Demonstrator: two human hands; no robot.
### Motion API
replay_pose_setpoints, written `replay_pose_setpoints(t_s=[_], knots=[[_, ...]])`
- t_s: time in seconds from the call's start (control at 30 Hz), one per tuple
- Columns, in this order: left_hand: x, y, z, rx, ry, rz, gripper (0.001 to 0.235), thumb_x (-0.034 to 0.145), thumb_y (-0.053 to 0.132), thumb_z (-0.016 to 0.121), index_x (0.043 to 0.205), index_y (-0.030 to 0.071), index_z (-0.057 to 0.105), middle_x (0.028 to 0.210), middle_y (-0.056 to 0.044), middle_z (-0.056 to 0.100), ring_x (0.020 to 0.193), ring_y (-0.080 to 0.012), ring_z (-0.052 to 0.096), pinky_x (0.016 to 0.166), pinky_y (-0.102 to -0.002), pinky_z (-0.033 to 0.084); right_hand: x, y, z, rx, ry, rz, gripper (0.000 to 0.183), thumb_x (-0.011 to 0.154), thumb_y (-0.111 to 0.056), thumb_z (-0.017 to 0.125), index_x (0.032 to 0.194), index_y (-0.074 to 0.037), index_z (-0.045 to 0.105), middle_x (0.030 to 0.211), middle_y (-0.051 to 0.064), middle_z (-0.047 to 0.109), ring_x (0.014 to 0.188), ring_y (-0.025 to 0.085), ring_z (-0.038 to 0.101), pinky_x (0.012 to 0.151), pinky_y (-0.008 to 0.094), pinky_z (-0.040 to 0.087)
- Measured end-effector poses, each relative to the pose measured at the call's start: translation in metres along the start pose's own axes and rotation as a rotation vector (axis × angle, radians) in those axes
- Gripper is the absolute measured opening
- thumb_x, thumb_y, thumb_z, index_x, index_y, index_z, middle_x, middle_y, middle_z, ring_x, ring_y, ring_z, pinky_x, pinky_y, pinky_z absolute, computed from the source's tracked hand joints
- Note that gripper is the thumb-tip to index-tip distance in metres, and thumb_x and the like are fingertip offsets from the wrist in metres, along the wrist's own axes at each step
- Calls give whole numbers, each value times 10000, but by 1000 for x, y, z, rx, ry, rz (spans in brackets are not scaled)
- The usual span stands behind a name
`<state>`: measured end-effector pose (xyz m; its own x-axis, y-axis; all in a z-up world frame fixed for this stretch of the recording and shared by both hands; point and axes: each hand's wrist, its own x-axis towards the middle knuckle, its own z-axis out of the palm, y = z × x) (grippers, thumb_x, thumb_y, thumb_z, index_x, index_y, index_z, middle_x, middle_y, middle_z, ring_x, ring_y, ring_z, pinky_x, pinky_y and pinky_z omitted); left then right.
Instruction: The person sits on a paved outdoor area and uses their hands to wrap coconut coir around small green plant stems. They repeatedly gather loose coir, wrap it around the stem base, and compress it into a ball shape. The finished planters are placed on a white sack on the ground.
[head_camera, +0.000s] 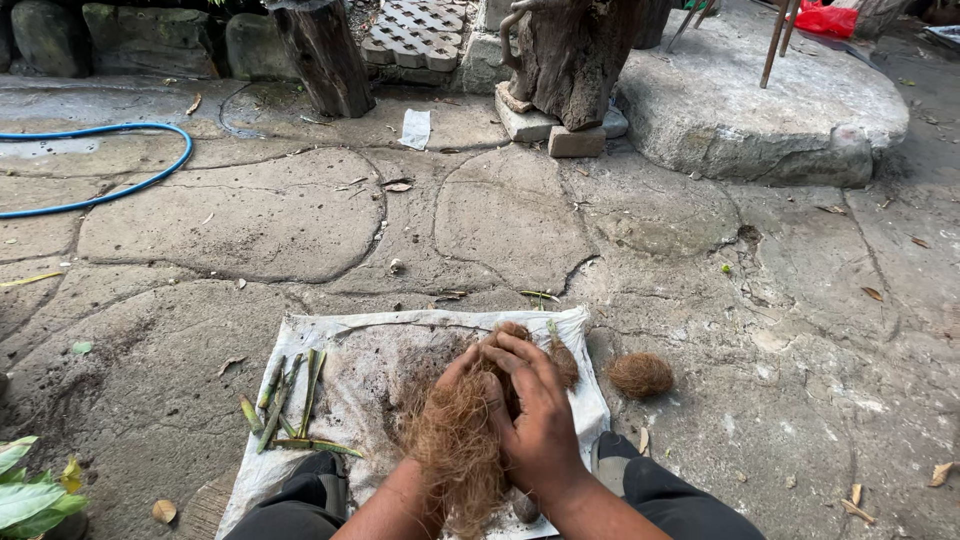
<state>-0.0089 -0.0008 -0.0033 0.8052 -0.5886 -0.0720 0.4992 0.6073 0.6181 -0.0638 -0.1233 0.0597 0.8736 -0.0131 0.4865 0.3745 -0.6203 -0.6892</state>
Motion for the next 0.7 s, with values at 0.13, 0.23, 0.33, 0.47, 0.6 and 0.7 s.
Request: replay_pose_setpoints(t_s=[0.13,0.23,0.33,0.47,0.6,0.7], knots=[[5,1,0,-67,9,20,600,1032,424,406,1567,159,350,1526,-154,515,1321,-280,601,1020,-403,592,24,-24,-7,0,-78,-81,392,1066,-269,582,1392,-51,584,1330,190,678,1270,308,651,1075,450,517],[12,-2,1,-133,25,3,601,1028,427,409,1564,162,353,1529,-151,514,1324,-281,600,1021,-404,592,58,-42,-46,26,-156,160,701,958,-272,599,1592,-141,329,836,58,733,732,162,733,782,327,636],[13,2,0,-146,55,25,601,1025,429,411,1562,165,355,1531,-149,513,1328,-282,599,1022,-405,592,71,-51,-96,320,-208,64,901,1005,-189,625,1744,-228,111,609,-8,624,528,83,606,601,250,616],[21,5,4,-130,57,43,602,1020,433,414,1559,169,358,1534,-146,512,1332,-284,597,1023,-406,592,55,-41,-92,436,-17,176,770,1006,-188,615,1732,-192,358,681,77,607,559,159,562,554,346,570],[15,0,-2,-74,81,86,604,1015,437,417,1555,173,362,1537,-143,511,1337,-286,596,1025,-408,592,37,-12,-18,-120,-110,154,559,1068,-426,470,1525,-104,458,1599,208,448,1531,351,364,1253,489,276],[4,-14,-11,-19,111,111,604,1012,440,419,1553,176,364,1539,-140,510,1340,-287,595,1026,-409,592,16,5,17,-63,-258,174,680,1063,-421,299,1633,-62,204,1714,232,147,1574,386,111,1243,503,97]])
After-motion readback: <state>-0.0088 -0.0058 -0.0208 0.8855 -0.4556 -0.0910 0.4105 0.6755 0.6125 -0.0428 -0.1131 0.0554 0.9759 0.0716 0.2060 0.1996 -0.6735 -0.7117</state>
